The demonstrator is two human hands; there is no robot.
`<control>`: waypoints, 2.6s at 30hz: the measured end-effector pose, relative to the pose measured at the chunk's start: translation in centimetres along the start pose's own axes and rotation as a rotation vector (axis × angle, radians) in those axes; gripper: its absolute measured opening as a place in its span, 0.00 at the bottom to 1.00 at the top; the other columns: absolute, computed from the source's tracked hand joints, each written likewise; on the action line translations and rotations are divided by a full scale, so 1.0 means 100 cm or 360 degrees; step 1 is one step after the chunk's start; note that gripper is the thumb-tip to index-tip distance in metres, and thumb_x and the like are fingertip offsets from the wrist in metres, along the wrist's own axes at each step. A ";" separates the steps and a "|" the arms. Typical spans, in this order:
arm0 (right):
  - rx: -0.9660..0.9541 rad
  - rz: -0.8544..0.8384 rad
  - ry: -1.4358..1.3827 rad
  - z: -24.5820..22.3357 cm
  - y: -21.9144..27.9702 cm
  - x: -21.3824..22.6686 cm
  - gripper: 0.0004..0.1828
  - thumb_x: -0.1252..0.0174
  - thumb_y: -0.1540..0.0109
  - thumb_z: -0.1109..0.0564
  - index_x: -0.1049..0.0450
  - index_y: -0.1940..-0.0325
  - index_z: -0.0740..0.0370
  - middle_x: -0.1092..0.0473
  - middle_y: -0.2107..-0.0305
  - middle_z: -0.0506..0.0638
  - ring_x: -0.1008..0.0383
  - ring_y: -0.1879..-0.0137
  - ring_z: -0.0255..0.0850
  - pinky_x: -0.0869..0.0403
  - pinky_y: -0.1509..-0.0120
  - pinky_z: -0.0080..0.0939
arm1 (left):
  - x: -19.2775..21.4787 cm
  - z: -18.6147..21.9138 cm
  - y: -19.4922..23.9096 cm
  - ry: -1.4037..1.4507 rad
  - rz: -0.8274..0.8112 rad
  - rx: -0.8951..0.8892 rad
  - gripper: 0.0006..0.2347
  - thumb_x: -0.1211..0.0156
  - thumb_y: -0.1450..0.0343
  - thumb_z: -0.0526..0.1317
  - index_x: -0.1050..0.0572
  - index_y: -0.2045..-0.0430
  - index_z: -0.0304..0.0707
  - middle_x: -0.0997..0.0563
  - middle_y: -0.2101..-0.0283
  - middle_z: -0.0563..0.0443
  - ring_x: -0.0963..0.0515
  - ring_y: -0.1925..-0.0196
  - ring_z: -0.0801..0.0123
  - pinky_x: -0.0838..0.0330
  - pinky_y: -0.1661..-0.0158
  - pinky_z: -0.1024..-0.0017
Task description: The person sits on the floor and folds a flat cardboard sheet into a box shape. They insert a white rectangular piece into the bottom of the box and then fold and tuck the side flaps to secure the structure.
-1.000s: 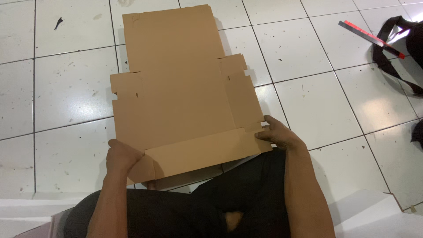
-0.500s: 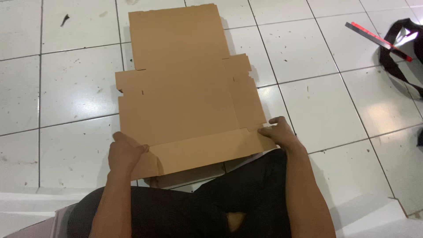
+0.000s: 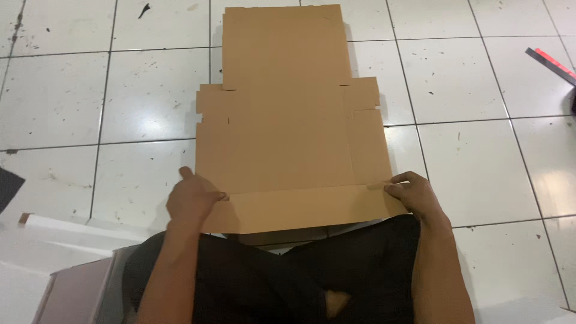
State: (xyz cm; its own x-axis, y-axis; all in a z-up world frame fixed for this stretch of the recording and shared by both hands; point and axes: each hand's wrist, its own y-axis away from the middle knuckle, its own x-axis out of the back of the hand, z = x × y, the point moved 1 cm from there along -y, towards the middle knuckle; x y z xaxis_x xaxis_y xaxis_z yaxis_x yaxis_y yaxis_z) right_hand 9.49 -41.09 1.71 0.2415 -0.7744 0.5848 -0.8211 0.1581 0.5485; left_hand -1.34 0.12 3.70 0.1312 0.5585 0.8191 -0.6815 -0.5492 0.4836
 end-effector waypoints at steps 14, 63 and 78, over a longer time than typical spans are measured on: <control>0.0002 -0.0073 -0.0460 0.015 -0.009 -0.002 0.31 0.45 0.46 0.63 0.43 0.42 0.80 0.36 0.57 0.73 0.32 0.55 0.61 0.31 0.54 0.56 | 0.007 -0.008 -0.024 0.0534 -0.0427 -0.0106 0.27 0.36 0.46 0.35 0.34 0.51 0.25 0.26 0.60 0.26 0.25 0.60 0.48 0.30 0.68 0.60; 0.0155 0.0246 0.0444 -0.025 0.040 -0.017 0.31 0.38 0.46 0.53 0.36 0.43 0.67 0.33 0.57 0.69 0.31 0.50 0.60 0.32 0.54 0.55 | -0.074 0.023 -0.046 -0.0694 -0.0310 -0.0539 0.03 0.41 0.42 0.32 0.26 0.87 0.43 0.31 0.90 0.57 0.34 0.88 0.73 0.40 0.83 0.77; 0.0199 -0.0055 -0.1242 -0.031 0.081 -0.043 0.29 0.64 0.38 0.57 0.50 0.35 0.74 0.50 0.39 0.74 0.55 0.31 0.67 0.55 0.29 0.62 | -0.045 0.027 0.061 0.0555 -0.0817 -0.0424 0.39 0.40 0.39 0.55 0.51 0.39 0.32 0.42 0.39 0.25 0.44 0.37 0.35 0.45 0.42 0.42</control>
State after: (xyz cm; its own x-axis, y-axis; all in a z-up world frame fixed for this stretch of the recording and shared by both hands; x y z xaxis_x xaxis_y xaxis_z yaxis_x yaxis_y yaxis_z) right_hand 3.35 -34.57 5.48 -0.1269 -0.9909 -0.0450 -0.8829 0.0922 0.4604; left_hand -4.11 -7.42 3.84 0.2761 0.9001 0.3369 -0.7549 -0.0138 0.6557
